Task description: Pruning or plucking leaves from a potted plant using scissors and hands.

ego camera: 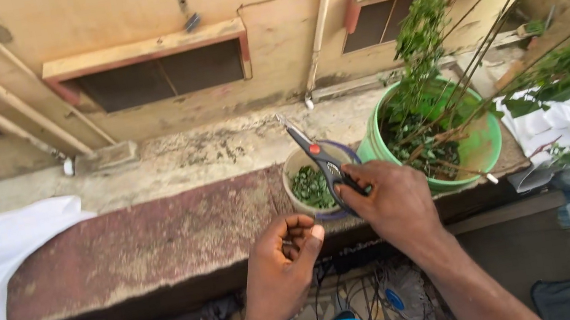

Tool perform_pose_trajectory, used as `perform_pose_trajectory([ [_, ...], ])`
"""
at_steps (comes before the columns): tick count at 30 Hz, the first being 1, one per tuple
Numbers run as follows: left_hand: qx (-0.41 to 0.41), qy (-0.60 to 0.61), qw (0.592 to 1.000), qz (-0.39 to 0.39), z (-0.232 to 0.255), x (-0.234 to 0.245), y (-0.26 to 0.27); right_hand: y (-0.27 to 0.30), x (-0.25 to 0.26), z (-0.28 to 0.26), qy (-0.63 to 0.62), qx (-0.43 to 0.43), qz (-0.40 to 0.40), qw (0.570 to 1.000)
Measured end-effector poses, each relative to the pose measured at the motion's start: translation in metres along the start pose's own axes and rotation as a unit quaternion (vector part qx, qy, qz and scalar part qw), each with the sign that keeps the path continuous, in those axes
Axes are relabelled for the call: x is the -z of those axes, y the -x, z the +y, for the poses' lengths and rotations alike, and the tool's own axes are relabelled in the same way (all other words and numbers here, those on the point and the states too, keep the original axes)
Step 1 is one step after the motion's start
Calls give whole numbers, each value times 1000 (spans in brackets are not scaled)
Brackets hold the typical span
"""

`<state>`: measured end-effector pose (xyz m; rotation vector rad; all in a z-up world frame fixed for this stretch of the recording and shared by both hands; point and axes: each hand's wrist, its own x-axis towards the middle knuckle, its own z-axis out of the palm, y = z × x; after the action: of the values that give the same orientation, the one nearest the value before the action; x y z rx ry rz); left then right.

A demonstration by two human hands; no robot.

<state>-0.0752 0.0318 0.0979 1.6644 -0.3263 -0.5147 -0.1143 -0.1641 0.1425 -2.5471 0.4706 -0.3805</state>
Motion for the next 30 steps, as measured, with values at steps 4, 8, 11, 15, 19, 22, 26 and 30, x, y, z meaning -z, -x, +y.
perform_pose_trajectory([
  [4, -8, -45, 999, 14, -7, -2, 13, 1, -7, 5, 32, 29, 8, 999],
  [8, -52, -53, 997, 14, -10, -5, 15, 1, -15, 11, 46, 61, 37, 996],
  [11, -67, -69, 995, -15, -4, -6, 20, 10, -21, 11, 43, 66, 49, 996],
  [15, -89, -66, 993, -52, -11, -12, 23, 11, -24, 11, 47, 102, 70, 991],
  [19, -25, -67, 994, -81, -13, -20, 43, 26, -31, 8, 54, 108, 70, 990],
  [22, -77, -58, 993, -65, -15, -29, 46, 22, -26, 13, 55, 127, 82, 987],
  [26, -91, -56, 991, -85, -13, -37, 46, 36, -5, 8, 32, 166, 118, 978],
  [30, -93, -46, 992, -77, 3, -50, 43, 71, 45, -7, -109, 19, 32, 993],
])
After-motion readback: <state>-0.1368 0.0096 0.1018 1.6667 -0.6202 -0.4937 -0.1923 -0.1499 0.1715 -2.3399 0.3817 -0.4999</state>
